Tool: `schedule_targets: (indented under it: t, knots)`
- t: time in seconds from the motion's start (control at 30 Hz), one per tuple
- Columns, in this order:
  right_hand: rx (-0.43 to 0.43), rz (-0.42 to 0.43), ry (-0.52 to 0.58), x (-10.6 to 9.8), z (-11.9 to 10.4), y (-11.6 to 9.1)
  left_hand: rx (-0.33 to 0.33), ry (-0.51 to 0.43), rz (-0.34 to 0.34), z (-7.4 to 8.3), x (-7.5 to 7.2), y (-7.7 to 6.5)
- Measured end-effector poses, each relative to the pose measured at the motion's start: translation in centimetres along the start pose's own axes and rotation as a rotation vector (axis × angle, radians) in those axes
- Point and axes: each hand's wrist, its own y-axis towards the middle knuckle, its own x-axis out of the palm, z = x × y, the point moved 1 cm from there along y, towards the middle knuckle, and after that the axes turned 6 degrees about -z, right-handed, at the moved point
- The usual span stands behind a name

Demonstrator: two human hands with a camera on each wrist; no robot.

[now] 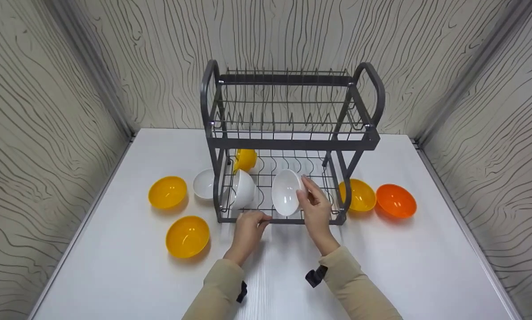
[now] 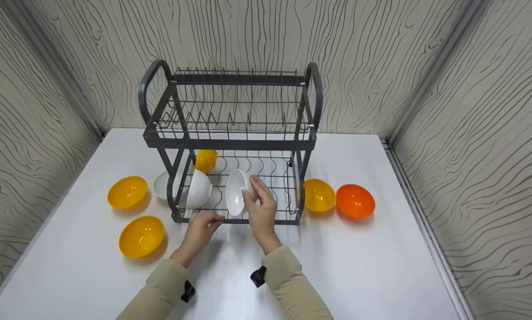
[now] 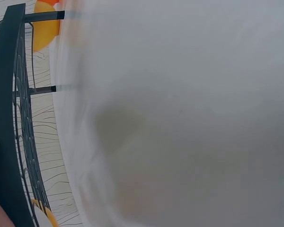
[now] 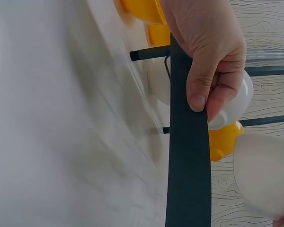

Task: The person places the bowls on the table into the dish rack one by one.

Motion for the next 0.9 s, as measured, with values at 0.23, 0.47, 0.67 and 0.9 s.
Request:
schedule_targets:
  t: [0.23, 0.47, 0.67, 0.9]
  knots:
    - [0.007, 0.024, -0.004, 1.2, -3.6, 1.3, -0.013, -0.070, -0.007, -0.1, 0.2, 0.2]
    - [-0.028, -0.004, -0.041, 2.2, -3.4, 3.9, 0.023, -0.065, 0.035, -0.1, 0.6, 0.2]
    - [-0.031, -0.022, -0.093, 3.4, -0.8, 6.3, 0.022, -0.061, 0.026, -0.1, 0.8, 0.1]
    - [0.026, -0.029, -0.144, 5.3, 0.3, 8.3, 0.048, -0.046, 0.057, -0.2, 0.7, 0.2]
